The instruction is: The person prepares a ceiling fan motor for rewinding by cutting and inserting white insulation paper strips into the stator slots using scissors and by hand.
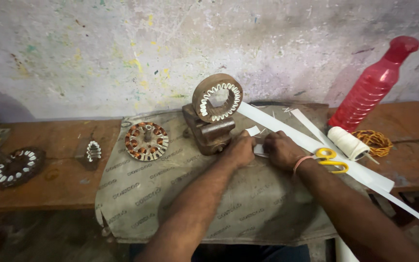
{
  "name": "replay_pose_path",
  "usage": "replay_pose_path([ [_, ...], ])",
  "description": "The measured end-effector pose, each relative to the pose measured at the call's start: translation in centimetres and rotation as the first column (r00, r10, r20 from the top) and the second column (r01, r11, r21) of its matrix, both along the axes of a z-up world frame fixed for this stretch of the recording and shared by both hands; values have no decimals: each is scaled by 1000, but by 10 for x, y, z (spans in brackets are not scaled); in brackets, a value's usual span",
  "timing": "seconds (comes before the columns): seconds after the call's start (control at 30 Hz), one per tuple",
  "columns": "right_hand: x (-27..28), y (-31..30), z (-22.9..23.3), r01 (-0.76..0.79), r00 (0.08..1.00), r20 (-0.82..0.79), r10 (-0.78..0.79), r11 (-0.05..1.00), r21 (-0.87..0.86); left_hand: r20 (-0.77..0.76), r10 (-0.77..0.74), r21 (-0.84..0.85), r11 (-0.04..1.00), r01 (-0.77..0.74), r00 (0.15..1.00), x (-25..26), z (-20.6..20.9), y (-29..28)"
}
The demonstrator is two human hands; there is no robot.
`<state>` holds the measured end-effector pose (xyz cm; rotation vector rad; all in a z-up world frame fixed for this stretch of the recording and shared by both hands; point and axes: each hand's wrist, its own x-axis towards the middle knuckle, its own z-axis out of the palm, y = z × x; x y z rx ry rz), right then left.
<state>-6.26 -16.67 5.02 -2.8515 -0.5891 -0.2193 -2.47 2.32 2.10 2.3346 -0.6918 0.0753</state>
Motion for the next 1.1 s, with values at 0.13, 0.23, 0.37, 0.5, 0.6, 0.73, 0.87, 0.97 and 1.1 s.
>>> replay_pose_path([
  [0.13,-12,-14,5,59,992,-117,-46,992,115,111,-1,-60,998,8,994,12,-21,-1],
  [0.23,-33,-15,3,3,1000,-11,-3,1000,5,115,1,-97,995,10,993,23,-32,-6],
  [0.37,-39,-12,10,-29,999,40,29,1000,-3,41,-43,-140,989,49,998,27,-35,-3],
  [0.5,-37,-18,32,-65,987,154,33,976,209,141,-55,-97,993,69,988,29,-33,-1],
  [0.6,-30,-27,61,-114,931,365,7,955,273,61,-41,-101,994,47,997,23,-27,-2],
  [0.73,-24,-18,69,-21,930,359,-71,969,247,81,67,-27,998,-65,994,7,-6,-8],
  [0.87,-9,-4,38,278,953,73,-294,945,174,110,252,33,966,-257,961,-12,2,-25],
  [0.97,0,8,14,388,919,69,-388,922,4,176,302,55,947,-315,937,-15,5,-32],
  [1.1,3,9,-2,465,885,-39,-463,878,114,37,213,89,973,-215,976,-18,7,-22],
])
